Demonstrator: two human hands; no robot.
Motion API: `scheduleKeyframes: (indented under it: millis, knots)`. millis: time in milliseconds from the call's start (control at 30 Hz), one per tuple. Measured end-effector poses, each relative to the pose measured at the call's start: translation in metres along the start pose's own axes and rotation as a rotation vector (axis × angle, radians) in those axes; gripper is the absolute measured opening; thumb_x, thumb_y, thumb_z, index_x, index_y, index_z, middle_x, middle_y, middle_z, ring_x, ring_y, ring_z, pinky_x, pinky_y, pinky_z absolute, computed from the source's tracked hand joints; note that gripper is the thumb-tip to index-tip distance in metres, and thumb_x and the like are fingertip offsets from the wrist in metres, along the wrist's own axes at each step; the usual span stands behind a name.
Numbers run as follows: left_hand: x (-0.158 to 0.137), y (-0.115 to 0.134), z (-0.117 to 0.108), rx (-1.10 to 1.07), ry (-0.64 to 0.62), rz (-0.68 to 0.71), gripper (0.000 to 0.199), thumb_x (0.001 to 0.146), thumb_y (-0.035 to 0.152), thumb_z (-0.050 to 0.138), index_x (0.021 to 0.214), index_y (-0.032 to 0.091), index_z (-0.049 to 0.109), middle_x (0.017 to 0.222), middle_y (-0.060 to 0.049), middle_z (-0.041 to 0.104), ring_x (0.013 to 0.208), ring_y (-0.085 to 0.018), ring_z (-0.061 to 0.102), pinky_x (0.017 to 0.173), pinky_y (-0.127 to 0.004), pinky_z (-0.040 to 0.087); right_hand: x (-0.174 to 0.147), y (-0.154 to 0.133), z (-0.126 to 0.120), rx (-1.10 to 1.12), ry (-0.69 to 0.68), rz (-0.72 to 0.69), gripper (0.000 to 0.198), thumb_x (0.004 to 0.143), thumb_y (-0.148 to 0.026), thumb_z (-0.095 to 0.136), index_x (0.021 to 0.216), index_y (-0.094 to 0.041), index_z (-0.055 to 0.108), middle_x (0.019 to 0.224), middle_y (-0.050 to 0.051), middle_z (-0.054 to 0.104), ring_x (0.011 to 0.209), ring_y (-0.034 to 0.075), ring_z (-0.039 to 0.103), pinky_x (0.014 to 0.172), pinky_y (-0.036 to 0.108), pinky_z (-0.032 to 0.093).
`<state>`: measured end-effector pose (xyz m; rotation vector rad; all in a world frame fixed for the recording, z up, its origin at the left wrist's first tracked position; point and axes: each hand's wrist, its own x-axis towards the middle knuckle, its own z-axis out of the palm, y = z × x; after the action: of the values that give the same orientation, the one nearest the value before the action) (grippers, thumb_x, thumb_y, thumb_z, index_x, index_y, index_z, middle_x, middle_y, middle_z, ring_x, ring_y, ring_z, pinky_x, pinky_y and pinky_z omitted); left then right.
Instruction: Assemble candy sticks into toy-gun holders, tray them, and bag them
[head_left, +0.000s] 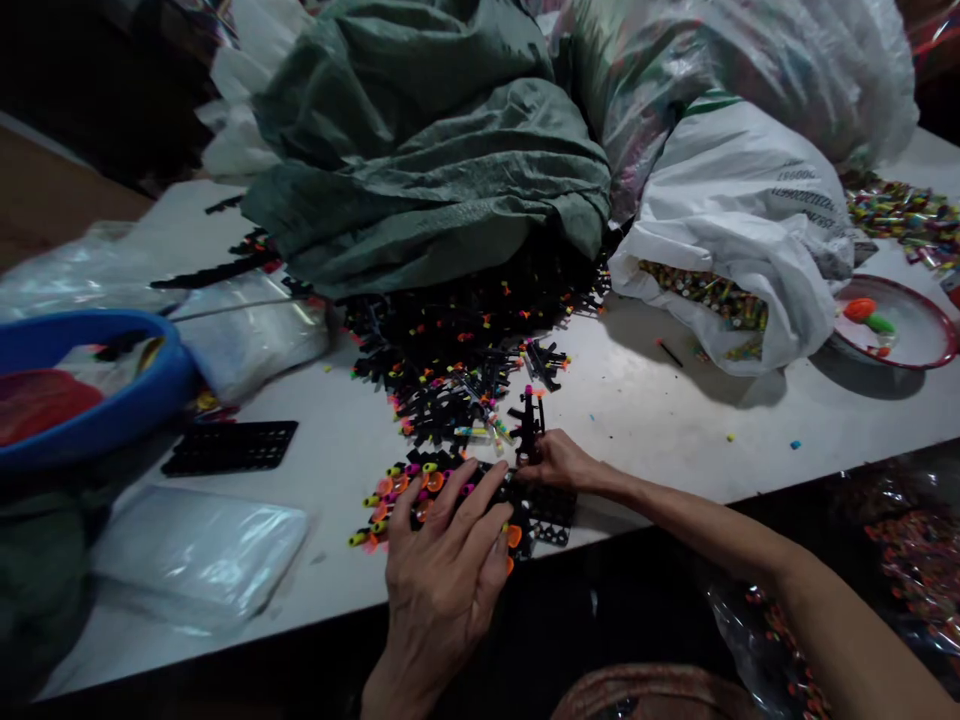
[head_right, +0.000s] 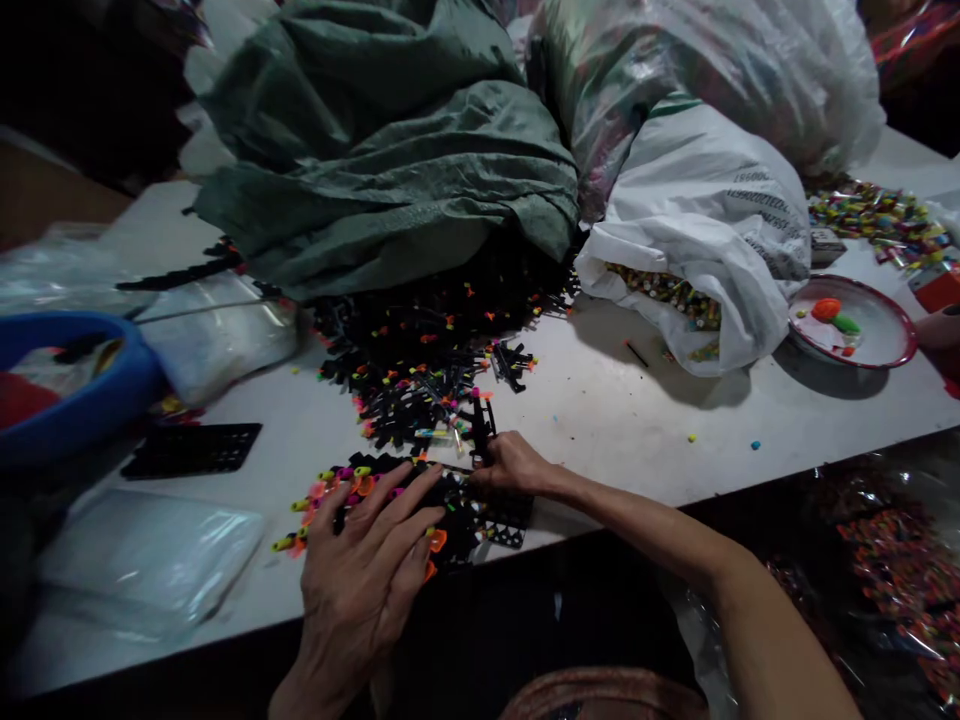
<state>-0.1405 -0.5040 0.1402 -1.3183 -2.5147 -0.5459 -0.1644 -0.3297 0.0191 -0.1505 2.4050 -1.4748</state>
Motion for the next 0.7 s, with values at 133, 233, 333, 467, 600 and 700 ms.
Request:
scheduleKeyframes:
  millis: [133, 233, 333, 467, 600, 700]
  knots:
    - [0.004, -0.001, 0.001, 0.047, 0.004, 0.015, 0.030, 0.083, 0.016, 0.050, 0.112, 0.021, 0.057, 0.132, -0.008, 0.054, 0.129, -0.028, 0.042, 0.107, -0.055, 0.023, -0.013, -0.010, 0.002, -0.409, 0.012, -0.152, 0.016, 0.082, -0.021, 0.053, 0.090, -0.011, 0.064, 0.086, 0.008, 0.066, 0.067, 0.013, 0.056, 0.057, 0.022, 0.034]
    - [0.005, -0.005, 0.000, 0.095, -0.046, 0.052, 0.047, 0.083, 0.017, 0.050, 0.130, 0.020, 0.046, 0.137, -0.008, 0.049, 0.133, -0.028, 0.036, 0.108, -0.053, 0.023, -0.004, -0.026, -0.012, -0.579, -0.163, -0.167, 0.022, 0.083, -0.020, 0.051, 0.101, -0.015, 0.063, 0.101, 0.011, 0.067, 0.078, 0.017, 0.061, 0.062, 0.023, 0.039]
    - [0.000, -0.007, -0.005, 0.119, -0.096, 0.062, 0.048, 0.084, 0.017, 0.048, 0.132, 0.022, 0.045, 0.136, -0.006, 0.050, 0.131, -0.025, 0.038, 0.110, -0.052, 0.022, 0.031, -0.047, -0.032, -0.663, -0.299, -0.099, 0.019, 0.079, -0.025, 0.059, 0.094, -0.017, 0.067, 0.099, 0.010, 0.069, 0.086, 0.020, 0.063, 0.065, 0.023, 0.041]
    - [-0.009, -0.006, -0.014, 0.142, -0.079, 0.015, 0.042, 0.085, 0.016, 0.046, 0.127, 0.021, 0.050, 0.135, -0.004, 0.052, 0.131, -0.023, 0.038, 0.111, -0.051, 0.021, 0.074, -0.064, -0.037, -0.717, 0.006, 0.050, 0.022, 0.081, -0.024, 0.056, 0.098, -0.014, 0.067, 0.105, 0.015, 0.067, 0.098, 0.024, 0.062, 0.072, 0.026, 0.043]
    - [-0.015, -0.014, -0.018, 0.157, -0.100, -0.062, 0.039, 0.087, 0.017, 0.043, 0.125, 0.021, 0.052, 0.135, -0.003, 0.051, 0.132, -0.022, 0.038, 0.111, -0.049, 0.019, 0.067, -0.044, -0.026, -0.695, 0.035, 0.089, 0.021, 0.084, -0.021, 0.050, 0.091, -0.011, 0.067, 0.093, 0.017, 0.069, 0.085, 0.024, 0.065, 0.061, 0.026, 0.040]
    - [-0.019, -0.022, -0.017, 0.164, -0.119, -0.057, 0.042, 0.088, 0.021, 0.041, 0.129, 0.022, 0.048, 0.138, -0.004, 0.048, 0.132, -0.023, 0.036, 0.111, -0.050, 0.016, 0.040, -0.013, -0.033, -0.651, 0.083, 0.116, 0.021, 0.086, -0.024, 0.047, 0.087, -0.012, 0.064, 0.085, 0.012, 0.067, 0.077, 0.020, 0.062, 0.057, 0.024, 0.035]
